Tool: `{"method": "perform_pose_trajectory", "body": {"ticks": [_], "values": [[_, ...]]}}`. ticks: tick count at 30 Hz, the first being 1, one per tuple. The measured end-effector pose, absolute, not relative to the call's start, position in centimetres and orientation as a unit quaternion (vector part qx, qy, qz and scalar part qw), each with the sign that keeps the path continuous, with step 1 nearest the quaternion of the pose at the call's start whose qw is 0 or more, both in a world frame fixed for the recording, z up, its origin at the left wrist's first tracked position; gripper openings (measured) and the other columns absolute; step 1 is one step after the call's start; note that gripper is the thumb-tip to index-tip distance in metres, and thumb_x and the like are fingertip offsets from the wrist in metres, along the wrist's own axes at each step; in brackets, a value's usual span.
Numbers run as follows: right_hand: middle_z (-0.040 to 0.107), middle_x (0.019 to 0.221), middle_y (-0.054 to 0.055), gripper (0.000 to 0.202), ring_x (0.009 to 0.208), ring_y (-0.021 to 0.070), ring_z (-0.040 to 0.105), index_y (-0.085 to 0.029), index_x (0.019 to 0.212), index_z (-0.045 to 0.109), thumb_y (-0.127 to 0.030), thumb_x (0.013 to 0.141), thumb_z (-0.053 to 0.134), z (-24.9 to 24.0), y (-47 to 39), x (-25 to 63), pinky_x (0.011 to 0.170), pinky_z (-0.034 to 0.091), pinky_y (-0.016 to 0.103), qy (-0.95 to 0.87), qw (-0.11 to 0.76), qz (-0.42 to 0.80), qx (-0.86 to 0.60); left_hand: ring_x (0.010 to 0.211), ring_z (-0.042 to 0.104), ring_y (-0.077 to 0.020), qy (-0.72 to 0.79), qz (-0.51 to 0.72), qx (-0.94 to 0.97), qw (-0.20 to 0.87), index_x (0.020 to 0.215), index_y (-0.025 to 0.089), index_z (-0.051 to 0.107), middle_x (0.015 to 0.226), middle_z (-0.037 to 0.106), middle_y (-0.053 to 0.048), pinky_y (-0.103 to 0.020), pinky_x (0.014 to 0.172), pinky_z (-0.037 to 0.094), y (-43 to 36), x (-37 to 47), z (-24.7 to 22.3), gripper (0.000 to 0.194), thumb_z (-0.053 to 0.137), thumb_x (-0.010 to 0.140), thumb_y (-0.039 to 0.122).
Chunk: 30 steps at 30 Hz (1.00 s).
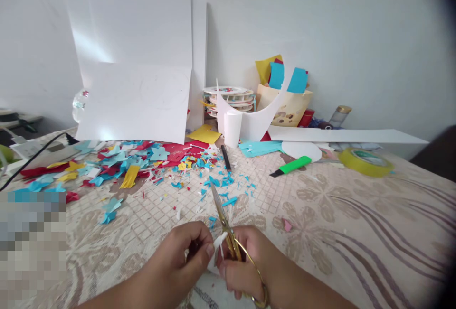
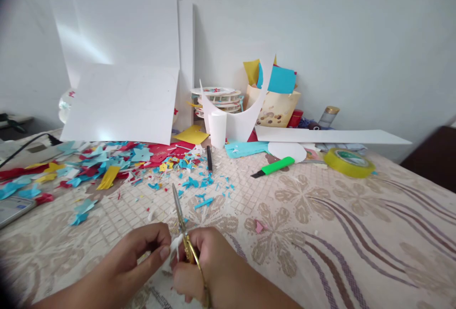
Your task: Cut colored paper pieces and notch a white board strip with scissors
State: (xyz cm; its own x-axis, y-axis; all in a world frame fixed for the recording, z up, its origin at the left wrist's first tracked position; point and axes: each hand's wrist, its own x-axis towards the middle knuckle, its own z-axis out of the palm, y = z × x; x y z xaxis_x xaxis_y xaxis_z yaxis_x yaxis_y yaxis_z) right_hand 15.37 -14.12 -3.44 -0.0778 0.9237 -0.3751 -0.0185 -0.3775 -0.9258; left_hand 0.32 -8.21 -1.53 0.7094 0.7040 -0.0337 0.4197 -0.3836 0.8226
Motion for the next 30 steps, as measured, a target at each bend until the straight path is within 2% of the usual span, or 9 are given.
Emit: {"method": "perform_pose_trajectory", "body": {"ticks": [12, 20, 25, 30], "values": [[0.049, 0.056, -0.005, 0.028, 0.047, 0.0062, 0.043, -0.015, 0.076, 0.056, -0.029, 0.060, 0.074, -3.6, -14.0, 16.8, 0.044, 0.035, 0.016, -0.432, 0.492, 0.555, -0.513, 0.054, 0.039, -0.0116, 0.323, 0.179, 0.840, 0.398, 0.059, 0.019, 0.040, 0.055, 0.041, 0.004, -0.022, 0.050, 0.033, -7.8, 0.1, -2.0, 0.020, 0.039, 0.078, 0.026], [0.047, 0.048, -0.005, 0.021, 0.039, 0.0059, 0.040, -0.015, 0.071, 0.051, -0.034, 0.075, 0.060, -4.0, -13.8, 16.7, 0.038, 0.031, 0.016, -0.481, 0.435, 0.541, -0.536, 0.052, 0.042, -0.0114, 0.316, 0.167, 0.866, 0.349, 0.059, 0.019, 0.040, 0.055, 0.044, 0.003, -0.022, 0.049, 0.035, -8.1, 0.1, -2.2, 0.016, 0.040, 0.076, 0.019], [0.050, 0.051, -0.004, 0.022, 0.042, 0.0064, 0.043, -0.014, 0.072, 0.052, -0.035, 0.077, 0.057, -4.3, -14.1, 16.6, 0.040, 0.033, 0.016, -0.482, 0.436, 0.552, -0.523, 0.052, 0.045, -0.0109, 0.294, 0.179, 0.878, 0.332, 0.059, 0.019, 0.041, 0.055, 0.047, 0.003, -0.021, 0.049, 0.036, -8.1, 0.1, -2.0, 0.014, 0.042, 0.073, 0.016], [0.050, 0.053, -0.004, 0.015, 0.044, 0.0065, 0.043, -0.015, 0.072, 0.050, -0.027, 0.077, 0.054, -3.9, -14.2, 16.2, 0.042, 0.034, 0.016, -0.486, 0.430, 0.547, -0.529, 0.056, 0.048, -0.0118, 0.280, 0.209, 0.880, 0.321, 0.061, 0.019, 0.047, 0.060, 0.053, 0.001, -0.022, 0.053, 0.040, -8.5, 0.2, -1.3, 0.015, 0.043, 0.076, 0.021]]}}
